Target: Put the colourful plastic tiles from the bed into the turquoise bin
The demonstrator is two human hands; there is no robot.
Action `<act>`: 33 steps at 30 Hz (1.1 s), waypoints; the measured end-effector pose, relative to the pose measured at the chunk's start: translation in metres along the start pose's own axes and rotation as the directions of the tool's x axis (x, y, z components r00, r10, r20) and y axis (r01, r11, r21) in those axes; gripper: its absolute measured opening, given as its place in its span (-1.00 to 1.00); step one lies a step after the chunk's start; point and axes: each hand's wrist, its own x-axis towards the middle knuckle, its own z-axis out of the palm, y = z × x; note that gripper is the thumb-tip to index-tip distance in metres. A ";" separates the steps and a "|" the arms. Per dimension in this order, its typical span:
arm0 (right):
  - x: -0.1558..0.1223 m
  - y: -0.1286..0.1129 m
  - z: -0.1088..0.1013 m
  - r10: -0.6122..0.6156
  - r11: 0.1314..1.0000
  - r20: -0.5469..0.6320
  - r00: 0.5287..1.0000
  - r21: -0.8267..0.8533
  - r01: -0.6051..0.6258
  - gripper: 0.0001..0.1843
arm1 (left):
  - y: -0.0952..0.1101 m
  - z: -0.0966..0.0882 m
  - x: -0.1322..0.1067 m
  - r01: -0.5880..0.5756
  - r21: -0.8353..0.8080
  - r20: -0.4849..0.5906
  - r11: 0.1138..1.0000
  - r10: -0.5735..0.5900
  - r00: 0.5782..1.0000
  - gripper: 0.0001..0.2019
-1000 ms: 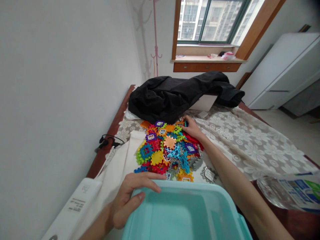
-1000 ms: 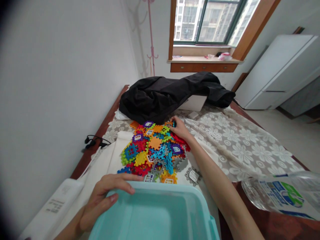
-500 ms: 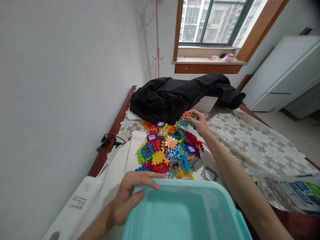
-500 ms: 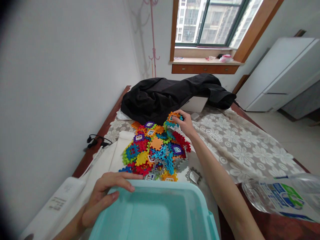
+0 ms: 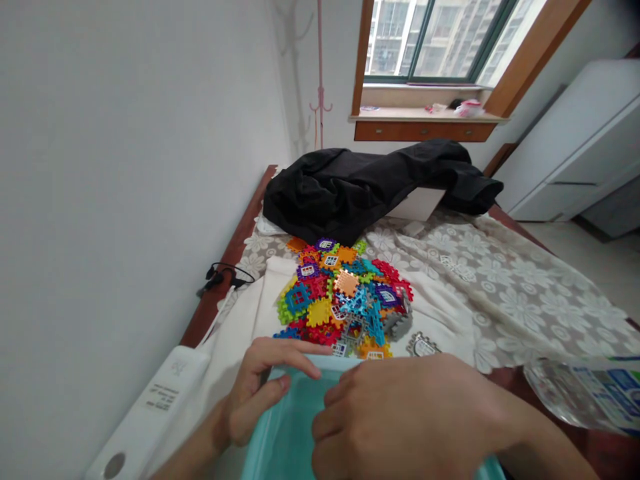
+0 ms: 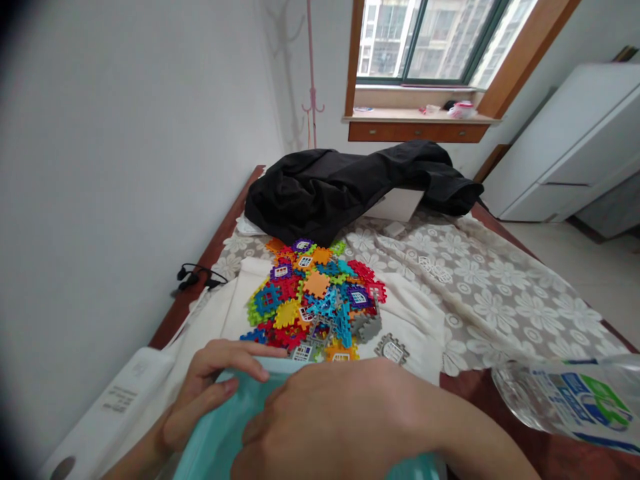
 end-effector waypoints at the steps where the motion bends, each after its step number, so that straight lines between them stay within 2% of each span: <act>1: 0.002 0.001 0.009 0.021 0.999 0.026 0.999 -0.045 -0.020 -0.87 | 0.002 0.000 0.000 0.009 -0.007 0.005 1.000 -0.009 1.000 -0.74; 3: 0.003 0.004 0.019 0.034 0.995 0.033 0.999 -0.090 -0.031 -0.80 | 0.004 -0.001 0.002 0.008 -0.026 0.004 1.000 -0.008 1.000 -0.74; 5: 0.003 0.006 0.018 -0.015 0.997 0.008 1.000 -0.076 0.016 -0.71 | 0.005 -0.001 0.003 -0.004 -0.038 0.000 0.999 0.004 1.000 -0.74; 9: 0.001 0.010 -0.009 -0.224 0.966 -0.028 0.974 0.128 0.226 -0.57 | 0.002 0.000 0.004 -0.070 -0.059 0.005 0.996 0.070 0.998 -0.75; 10: -0.001 0.014 -0.018 -0.218 0.953 -0.082 0.972 0.197 0.230 -0.58 | 0.000 0.000 0.005 -0.090 -0.066 -0.006 0.994 0.090 0.996 -0.74; 11: -0.004 0.020 -0.026 -0.158 0.950 -0.162 0.974 0.244 0.195 -0.59 | -0.001 0.000 0.005 -0.109 -0.066 -0.013 0.992 0.108 0.994 -0.74; 12: -0.008 0.028 -0.032 -0.045 0.957 -0.269 0.962 0.265 0.119 -0.61 | -0.002 0.000 0.006 -0.120 -0.061 -0.015 0.991 0.120 0.993 -0.73; 13: -0.012 0.039 -0.036 0.095 0.967 -0.380 0.920 0.255 0.005 -0.59 | -0.003 0.000 0.007 -0.124 -0.055 -0.008 0.991 0.124 0.992 -0.73; 15: -0.021 0.067 -0.036 0.344 0.938 -0.563 0.751 0.175 -0.298 -0.45 | -0.004 -0.001 0.007 -0.109 -0.054 0.031 0.993 0.110 0.993 -0.71; 16: -0.024 0.083 -0.033 0.418 0.891 -0.595 0.686 0.122 -0.438 -0.28 | -0.004 -0.001 0.008 -0.100 -0.059 0.058 0.993 0.103 0.993 -0.69; 18: -0.028 0.110 -0.024 0.605 0.730 -0.541 0.585 0.082 -0.679 0.13 | -0.004 -0.002 0.008 -0.059 -0.055 0.069 0.997 0.063 0.996 -0.66; 19: -0.029 0.121 -0.019 0.671 0.671 -0.480 0.565 0.069 -0.738 0.24 | -0.003 -0.002 0.007 -0.040 -0.046 0.069 0.998 0.043 0.997 -0.66; 20: -0.030 0.129 -0.016 0.708 0.642 -0.427 0.563 0.057 -0.764 0.28 | -0.003 -0.003 0.007 -0.025 -0.038 0.069 0.999 0.028 0.997 -0.65; 22: -0.030 0.137 -0.013 0.696 0.666 -0.385 0.606 0.030 -0.746 0.18 | -0.002 -0.003 0.007 -0.022 -0.040 0.073 0.999 0.025 0.997 -0.66; 24: -0.032 0.137 -0.016 0.648 0.696 -0.428 0.631 -0.004 -0.718 -0.08 | -0.001 -0.002 0.007 -0.037 -0.052 0.069 0.998 0.040 0.997 -0.68; 26: -0.034 0.133 -0.022 0.631 0.681 -0.478 0.611 -0.034 -0.731 -0.37 | 0.000 -0.002 0.007 -0.051 -0.052 0.060 0.997 0.054 0.997 -0.70; 28: -0.036 0.130 -0.027 0.625 0.673 -0.498 0.602 -0.047 -0.738 -0.55 | 0.000 -0.002 0.007 -0.052 -0.049 0.053 0.997 0.055 0.997 -0.70; 33: -0.036 0.128 -0.030 0.565 0.754 -0.484 0.668 -0.025 -0.656 -0.63 | 0.003 -0.002 0.009 -0.058 -0.061 0.053 0.996 0.061 0.997 -0.70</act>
